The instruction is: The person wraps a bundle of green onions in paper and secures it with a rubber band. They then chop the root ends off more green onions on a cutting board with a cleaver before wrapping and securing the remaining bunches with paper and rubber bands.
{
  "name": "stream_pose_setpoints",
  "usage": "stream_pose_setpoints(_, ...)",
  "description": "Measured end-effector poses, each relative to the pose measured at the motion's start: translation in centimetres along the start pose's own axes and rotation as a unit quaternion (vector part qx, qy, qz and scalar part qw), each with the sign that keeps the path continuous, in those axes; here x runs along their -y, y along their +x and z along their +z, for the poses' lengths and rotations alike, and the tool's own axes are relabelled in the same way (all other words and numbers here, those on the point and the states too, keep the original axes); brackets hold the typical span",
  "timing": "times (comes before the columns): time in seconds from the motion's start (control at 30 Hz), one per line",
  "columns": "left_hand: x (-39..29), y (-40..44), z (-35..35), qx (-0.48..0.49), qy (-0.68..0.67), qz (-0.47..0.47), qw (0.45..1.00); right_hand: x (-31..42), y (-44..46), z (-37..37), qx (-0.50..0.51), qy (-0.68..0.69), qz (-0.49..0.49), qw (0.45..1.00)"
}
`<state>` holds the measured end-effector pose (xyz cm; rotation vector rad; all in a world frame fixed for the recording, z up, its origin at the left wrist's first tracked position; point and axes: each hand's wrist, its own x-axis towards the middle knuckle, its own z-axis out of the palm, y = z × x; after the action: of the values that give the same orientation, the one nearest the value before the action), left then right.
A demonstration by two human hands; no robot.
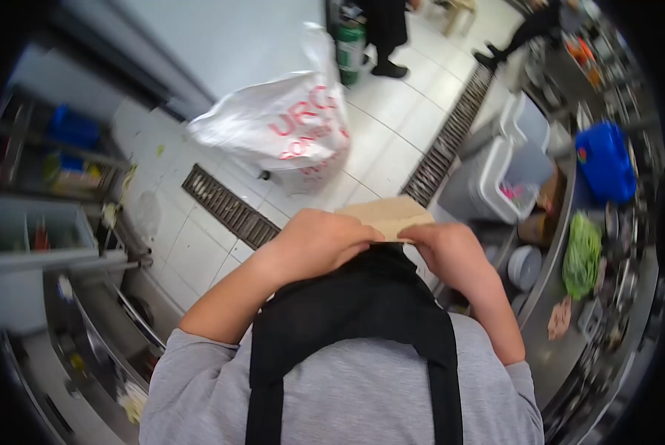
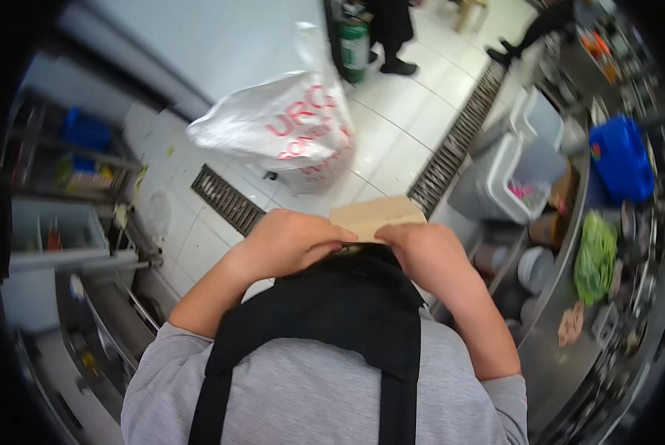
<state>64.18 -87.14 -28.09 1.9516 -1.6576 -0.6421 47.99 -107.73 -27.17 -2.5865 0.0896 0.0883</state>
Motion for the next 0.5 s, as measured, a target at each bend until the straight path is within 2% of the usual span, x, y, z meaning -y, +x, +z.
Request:
stream_pose_setpoints(0.03, 0.8, 3.1, 0.5, 0.027, -0.012, 0.016, 0.999, -2.3, 0.1, -1.1, -0.014, 0.011, 0.025, 1.000)
stream_pose_setpoints(0.1, 2.7, 9.0, 1.1, -0.059, -0.009, 0.076, 0.995, -6.5, 0.3, -2.9, -0.016, 0.018, 0.086, 0.996)
stream_pose_setpoints(0.17, 4.6, 14.7, 0.3, -0.023, -0.008, 0.097, 0.995, -11.2, 1.0, -4.4, -0.012, 0.009, 0.140, 0.990)
stream_pose_setpoints(0.23, 6.3, 20.5, -1.0, 0.028, -0.015, 0.074, 0.997, -16.2, 2.4, -5.8, 0.006, 0.023, 0.179, 0.984)
stream_pose_setpoints(0.3, 9.3, 27.3, -1.3, 0.055, -0.047, 0.093, 0.993, -21.5, 4.5, -7.1, -0.026, 0.012, 0.173, 0.984)
stream_pose_setpoints(0.37, 11.4, 35.3, -3.2, 0.050, -0.093, 0.068, 0.992, -27.2, 6.1, -8.6, -0.074, 0.019, 0.197, 0.977)
stream_pose_setpoints(0.43, 14.6, 44.9, -5.6, 0.065, -0.070, 0.065, 0.993, -33.4, 7.3, -10.5, -0.125, -0.038, 0.259, 0.957)
stream_pose_setpoints(0.5, 18.8, 54.8, -7.4, 0.052, -0.027, 0.060, 0.996, -38.3, 7.9, -13.1, -0.128, -0.036, 0.309, 0.942)
